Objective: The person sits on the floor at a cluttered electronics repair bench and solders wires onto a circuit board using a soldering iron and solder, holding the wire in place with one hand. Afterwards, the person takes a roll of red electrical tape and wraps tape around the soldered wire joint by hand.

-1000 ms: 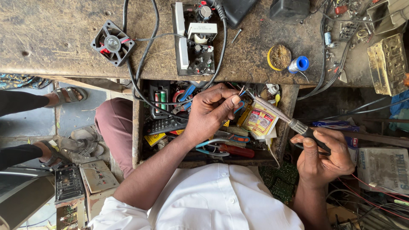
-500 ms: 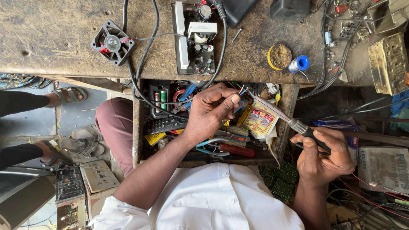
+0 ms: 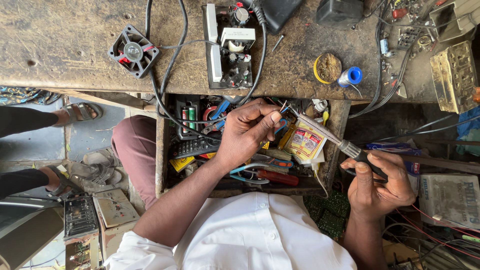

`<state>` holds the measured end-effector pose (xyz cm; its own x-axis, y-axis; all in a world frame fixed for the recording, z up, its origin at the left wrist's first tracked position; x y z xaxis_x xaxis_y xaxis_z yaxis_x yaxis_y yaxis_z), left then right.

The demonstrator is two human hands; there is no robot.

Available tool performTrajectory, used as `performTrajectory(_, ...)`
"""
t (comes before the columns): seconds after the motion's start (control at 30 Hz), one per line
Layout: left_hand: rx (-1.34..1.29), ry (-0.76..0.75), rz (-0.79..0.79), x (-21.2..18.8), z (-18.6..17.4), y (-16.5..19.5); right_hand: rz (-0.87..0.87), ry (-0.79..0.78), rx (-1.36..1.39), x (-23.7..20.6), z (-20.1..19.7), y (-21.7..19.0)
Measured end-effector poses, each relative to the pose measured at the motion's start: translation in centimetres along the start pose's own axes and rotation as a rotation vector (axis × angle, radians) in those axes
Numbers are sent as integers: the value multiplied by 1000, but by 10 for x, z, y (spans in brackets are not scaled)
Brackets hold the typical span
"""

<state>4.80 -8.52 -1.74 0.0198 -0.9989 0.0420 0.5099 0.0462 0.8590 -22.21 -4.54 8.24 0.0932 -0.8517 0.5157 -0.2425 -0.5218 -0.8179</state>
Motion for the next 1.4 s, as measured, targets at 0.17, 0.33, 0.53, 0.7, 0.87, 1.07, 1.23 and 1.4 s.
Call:
performTrajectory(0.17,-7,3,-2,-1,0,1,7,9,-3,0,-2,0)
performTrajectory(0.33,7,18,-13,-2,0,-1,8,-4,6,2,-3,-2)
performTrajectory(0.53,-28,7,-21,-1,-1,-6,28,17,20,2,-2,-2)
performTrajectory(0.7,-80,4,-22,-5,2,-6,77,90,153,1,-16,-2)
performTrajectory(0.87,-121,-2,-51,-9,1,-10,125,161,204,0,-31,1)
performTrajectory(1.07,-129,-8,-78,-11,3,-13,141,107,194,-2,-23,-2)
performTrajectory(1.23,-129,-6,-77,-12,5,-11,172,71,166,-3,-14,-4)
performTrajectory(1.4,-126,-6,-72,-12,5,-11,180,68,168,-2,-10,-1)
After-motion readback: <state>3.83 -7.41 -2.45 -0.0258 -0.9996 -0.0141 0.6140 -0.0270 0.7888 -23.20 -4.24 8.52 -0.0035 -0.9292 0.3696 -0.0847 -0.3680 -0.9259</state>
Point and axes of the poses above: each hand's wrist, its own x-axis towards the middle knuckle, its own z-axis out of the palm, y = z × x, the point moved 10 cm from there along x, towards the middle knuckle, and after that the axes turned 1 degree about z, right-handed, at the moved point
